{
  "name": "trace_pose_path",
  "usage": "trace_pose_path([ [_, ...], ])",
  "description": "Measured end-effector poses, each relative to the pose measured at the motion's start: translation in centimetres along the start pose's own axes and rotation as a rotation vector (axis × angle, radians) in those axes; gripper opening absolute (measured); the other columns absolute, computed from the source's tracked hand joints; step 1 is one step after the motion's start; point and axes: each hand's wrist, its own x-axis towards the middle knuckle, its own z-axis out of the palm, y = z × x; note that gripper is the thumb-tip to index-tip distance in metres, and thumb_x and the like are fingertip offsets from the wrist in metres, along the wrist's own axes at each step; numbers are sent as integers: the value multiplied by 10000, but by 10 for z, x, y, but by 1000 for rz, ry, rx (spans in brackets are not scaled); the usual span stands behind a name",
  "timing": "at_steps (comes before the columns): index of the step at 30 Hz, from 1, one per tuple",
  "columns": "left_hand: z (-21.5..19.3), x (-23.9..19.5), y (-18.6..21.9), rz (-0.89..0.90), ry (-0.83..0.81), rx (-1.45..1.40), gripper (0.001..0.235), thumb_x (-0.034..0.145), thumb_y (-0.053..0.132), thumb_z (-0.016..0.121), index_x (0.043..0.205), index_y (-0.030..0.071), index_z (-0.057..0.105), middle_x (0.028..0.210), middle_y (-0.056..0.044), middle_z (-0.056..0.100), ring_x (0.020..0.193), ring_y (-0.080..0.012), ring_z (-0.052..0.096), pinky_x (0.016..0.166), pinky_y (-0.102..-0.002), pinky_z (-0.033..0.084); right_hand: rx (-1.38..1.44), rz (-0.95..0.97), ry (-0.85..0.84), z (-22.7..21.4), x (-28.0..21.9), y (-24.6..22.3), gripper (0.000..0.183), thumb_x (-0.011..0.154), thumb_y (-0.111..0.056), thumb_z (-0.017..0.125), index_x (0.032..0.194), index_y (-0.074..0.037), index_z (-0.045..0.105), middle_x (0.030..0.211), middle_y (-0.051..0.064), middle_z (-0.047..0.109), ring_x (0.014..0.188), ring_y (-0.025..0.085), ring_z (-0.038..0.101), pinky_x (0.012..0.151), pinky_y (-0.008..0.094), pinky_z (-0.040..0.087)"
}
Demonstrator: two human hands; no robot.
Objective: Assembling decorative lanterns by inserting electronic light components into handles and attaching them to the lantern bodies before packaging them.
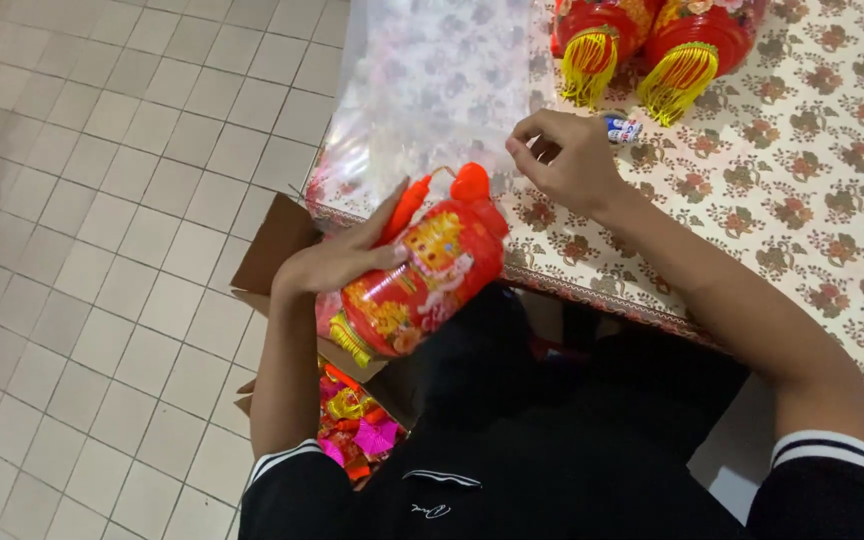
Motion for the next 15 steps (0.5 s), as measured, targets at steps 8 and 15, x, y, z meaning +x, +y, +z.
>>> trace_pose_path([
  [8,-14,20,-43,67,223,-80,991,889,742,427,1622,251,-24,1624,-357,110,1460,-559,196,1180,-598,220,-232,-311,109,10,-11,9,91,890,42,787,928,-16,728,766,87,681,700,219,695,628,277,630],
  [15,4,47,-65,53,464,-223,905,940,715,415,1586,129,175,1603,-321,213,1485,-500,213,1212,-568,177,-406,-357,149,10,-9,16,214,811,49,721,978,-84,730,747,55,651,680,198,640,619,310,618],
])
